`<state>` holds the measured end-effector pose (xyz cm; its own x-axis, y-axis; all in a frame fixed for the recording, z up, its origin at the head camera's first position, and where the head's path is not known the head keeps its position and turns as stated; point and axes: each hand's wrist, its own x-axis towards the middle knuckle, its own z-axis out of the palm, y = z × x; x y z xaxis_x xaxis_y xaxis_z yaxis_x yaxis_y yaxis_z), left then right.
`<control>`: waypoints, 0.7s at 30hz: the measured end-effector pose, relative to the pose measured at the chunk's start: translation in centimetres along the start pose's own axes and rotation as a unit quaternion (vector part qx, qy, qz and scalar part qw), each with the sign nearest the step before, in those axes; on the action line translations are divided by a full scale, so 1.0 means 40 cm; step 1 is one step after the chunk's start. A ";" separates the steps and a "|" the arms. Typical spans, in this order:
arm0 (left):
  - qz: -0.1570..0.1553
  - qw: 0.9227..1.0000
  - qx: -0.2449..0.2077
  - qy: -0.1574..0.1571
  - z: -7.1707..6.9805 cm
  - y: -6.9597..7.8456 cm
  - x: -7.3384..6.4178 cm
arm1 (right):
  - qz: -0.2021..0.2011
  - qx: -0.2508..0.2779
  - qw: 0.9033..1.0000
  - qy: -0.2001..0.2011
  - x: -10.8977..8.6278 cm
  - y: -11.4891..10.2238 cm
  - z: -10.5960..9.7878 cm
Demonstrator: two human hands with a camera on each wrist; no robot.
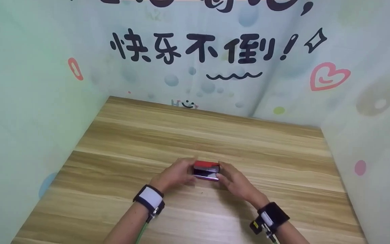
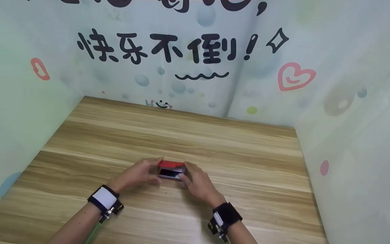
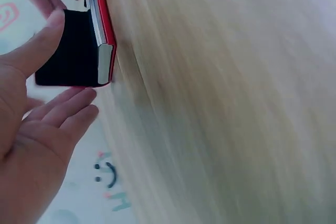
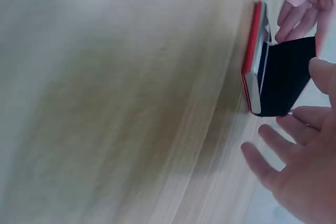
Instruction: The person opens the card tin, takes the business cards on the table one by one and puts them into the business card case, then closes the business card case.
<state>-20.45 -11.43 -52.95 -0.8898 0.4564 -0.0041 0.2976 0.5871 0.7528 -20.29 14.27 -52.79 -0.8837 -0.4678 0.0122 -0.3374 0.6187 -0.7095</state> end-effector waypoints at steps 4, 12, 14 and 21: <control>0.009 0.992 0.113 -0.046 0.014 0.011 -0.015 | -0.036 -0.099 0.994 -0.026 -0.033 -0.002 0.013; 0.032 0.986 0.157 -0.042 0.044 0.003 -0.023 | -0.038 -0.180 0.982 -0.045 -0.045 0.005 0.040; 0.031 0.987 0.152 -0.038 0.050 -0.003 -0.029 | -0.040 -0.189 0.980 -0.050 -0.047 0.006 0.048; 0.029 0.985 0.168 -0.029 0.059 -0.010 -0.044 | -0.059 -0.234 0.969 -0.050 -0.054 0.005 0.068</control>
<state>-18.19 -10.87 -54.79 -0.8495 0.5274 -0.0115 0.4542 0.7423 0.4926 -17.59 13.69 -54.88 -0.8021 -0.5971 -0.0109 -0.5651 0.7648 -0.3094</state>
